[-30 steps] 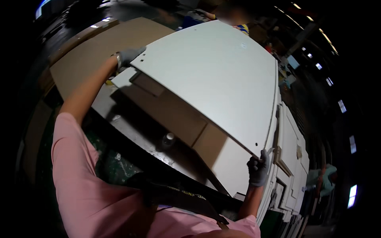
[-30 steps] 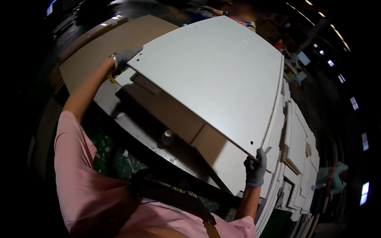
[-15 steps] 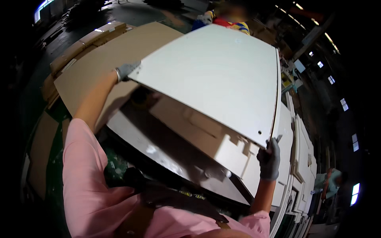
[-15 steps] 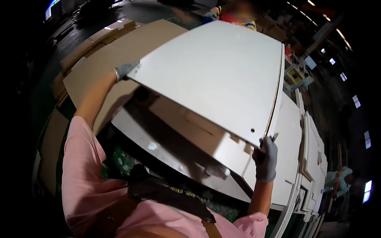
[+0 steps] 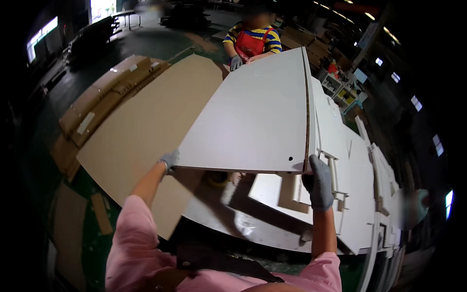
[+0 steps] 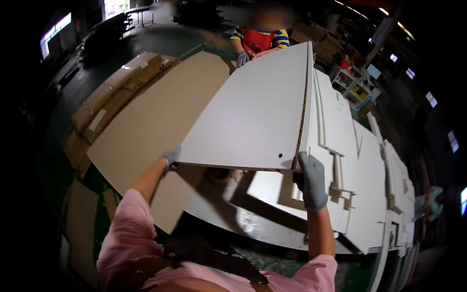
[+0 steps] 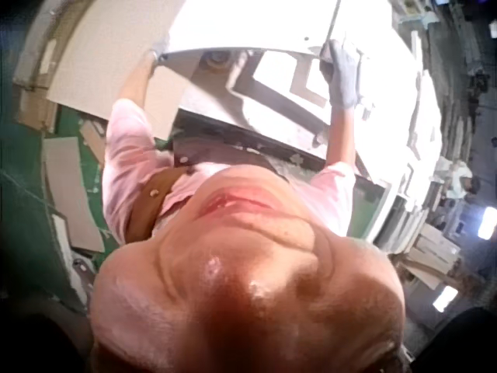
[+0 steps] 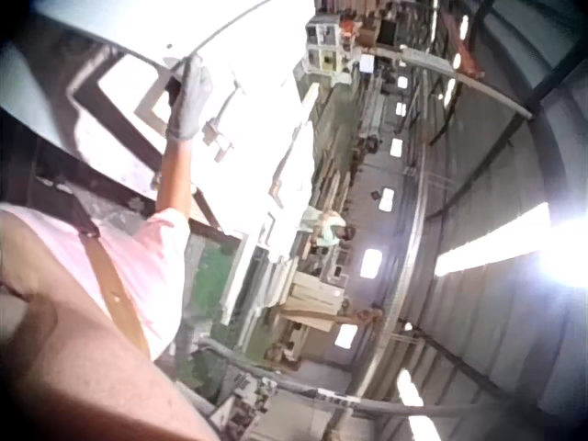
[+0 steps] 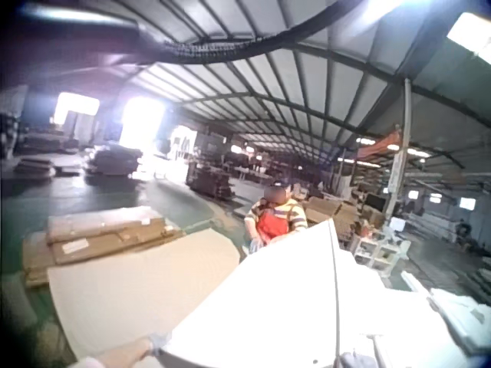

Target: The person is assembling furniture by handling white panels and cardboard pieces. They place panels on a workbench, align them, and use tape to secure the pieces together.

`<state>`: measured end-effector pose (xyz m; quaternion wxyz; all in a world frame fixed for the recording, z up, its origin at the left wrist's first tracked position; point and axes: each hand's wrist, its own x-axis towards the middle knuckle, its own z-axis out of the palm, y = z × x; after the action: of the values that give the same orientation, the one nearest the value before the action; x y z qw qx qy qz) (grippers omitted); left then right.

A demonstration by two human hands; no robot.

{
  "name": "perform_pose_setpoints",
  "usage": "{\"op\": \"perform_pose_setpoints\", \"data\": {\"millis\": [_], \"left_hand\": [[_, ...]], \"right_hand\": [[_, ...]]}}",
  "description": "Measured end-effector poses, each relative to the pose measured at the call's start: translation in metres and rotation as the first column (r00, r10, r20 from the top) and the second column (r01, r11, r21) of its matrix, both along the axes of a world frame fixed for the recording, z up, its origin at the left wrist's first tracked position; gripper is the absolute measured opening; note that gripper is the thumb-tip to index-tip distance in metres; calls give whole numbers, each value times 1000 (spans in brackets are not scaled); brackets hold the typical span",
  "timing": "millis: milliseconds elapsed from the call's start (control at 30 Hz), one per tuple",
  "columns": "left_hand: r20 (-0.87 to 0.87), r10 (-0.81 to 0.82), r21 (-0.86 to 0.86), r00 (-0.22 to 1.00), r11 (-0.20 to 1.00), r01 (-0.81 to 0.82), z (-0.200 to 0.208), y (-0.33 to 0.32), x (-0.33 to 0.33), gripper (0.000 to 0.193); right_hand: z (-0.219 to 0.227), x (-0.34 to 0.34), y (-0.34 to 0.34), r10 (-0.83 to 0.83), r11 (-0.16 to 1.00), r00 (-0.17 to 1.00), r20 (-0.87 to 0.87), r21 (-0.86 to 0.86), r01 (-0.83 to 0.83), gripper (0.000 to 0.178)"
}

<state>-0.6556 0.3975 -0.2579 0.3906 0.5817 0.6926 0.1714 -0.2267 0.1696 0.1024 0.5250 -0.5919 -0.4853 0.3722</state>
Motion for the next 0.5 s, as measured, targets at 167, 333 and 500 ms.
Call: {"op": "perform_pose_setpoints", "data": {"millis": [167,333,500], "left_hand": [[168,-36,-340,985,936,92,3,11,-25,73],[-181,-529,-286,829,835,471,-7,41,-50,68],[123,-908,-152,401,382,912,61,84,-102,42]], "right_hand": [[24,-75,49,-22,999,1000,17,38,22,43],[62,-175,90,-63,987,996,-55,141,71,41],[84,-293,150,65,984,997,-30,168,-59,45]]}}
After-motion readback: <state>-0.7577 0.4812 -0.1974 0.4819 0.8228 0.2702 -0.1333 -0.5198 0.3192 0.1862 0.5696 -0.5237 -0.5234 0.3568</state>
